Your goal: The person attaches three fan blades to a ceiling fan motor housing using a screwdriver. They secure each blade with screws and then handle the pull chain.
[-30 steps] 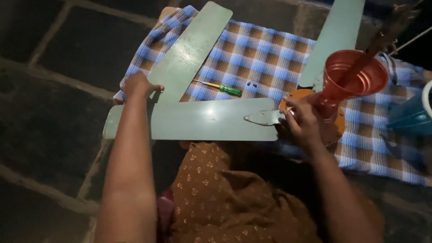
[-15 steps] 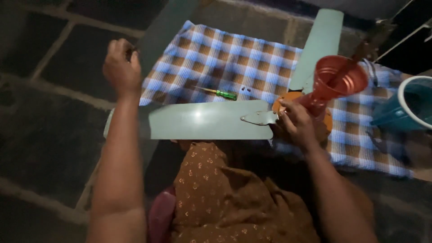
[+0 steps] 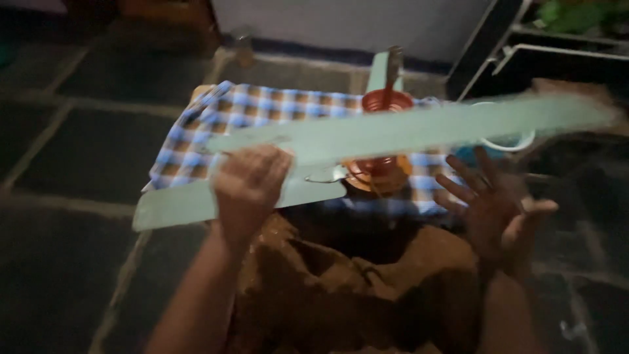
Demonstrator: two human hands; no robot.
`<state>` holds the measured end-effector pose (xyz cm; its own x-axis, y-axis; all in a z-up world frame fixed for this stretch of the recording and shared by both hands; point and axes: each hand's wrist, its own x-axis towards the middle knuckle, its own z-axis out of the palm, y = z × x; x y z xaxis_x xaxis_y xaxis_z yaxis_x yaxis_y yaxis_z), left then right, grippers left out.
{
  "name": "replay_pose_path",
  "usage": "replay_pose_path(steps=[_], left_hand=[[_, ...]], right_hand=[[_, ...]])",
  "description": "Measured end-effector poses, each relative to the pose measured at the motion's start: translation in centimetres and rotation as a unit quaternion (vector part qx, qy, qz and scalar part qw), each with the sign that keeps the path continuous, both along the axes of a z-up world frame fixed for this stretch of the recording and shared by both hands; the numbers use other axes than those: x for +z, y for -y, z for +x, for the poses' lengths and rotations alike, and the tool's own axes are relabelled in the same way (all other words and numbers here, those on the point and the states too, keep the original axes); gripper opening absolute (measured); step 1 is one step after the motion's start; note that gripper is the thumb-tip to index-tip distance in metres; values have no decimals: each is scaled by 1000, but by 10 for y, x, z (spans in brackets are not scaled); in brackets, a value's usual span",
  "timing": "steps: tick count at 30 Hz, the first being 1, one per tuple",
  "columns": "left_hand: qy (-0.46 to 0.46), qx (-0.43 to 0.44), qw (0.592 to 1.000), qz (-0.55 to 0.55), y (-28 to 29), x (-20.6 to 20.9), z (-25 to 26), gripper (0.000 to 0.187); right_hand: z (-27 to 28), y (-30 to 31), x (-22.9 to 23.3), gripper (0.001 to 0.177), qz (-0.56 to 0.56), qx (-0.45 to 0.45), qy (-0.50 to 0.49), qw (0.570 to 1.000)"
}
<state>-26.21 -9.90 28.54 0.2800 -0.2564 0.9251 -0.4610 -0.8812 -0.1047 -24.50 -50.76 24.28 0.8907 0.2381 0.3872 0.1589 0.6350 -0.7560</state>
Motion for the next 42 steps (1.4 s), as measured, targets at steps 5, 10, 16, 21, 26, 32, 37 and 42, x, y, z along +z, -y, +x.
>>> replay_pose_path(steps=[5,10,16,21,26,32,37,42], left_hand=[[-54,-146,983,96,98,-40,-6,19],[-140,-239,958,79,157,-83,-1,30],[-256,-185,944,-97,144,-125,26,30],[-317,-70,920,-220,89,-154,62,25],[-330,49,895,-295,32,-167,115,20],[-359,63,868,-338,4,-207,185,17],[-395,79,878,-260,10,-244,235,20],[-465,137,854,-189,16,-265,258,19]], right_hand=[[-36,113,-64,42,2,-200,-135,970],[-47,211,-154,17,79,-368,-256,890],[-68,246,-175,27,109,-496,-290,811],[-67,234,-184,46,102,-527,-250,806],[-46,221,-193,47,105,-543,-292,780],[-38,227,-206,47,71,-556,-344,753],[-44,235,-216,44,89,-573,-349,736],[-54,251,-220,39,55,-485,-379,786]])
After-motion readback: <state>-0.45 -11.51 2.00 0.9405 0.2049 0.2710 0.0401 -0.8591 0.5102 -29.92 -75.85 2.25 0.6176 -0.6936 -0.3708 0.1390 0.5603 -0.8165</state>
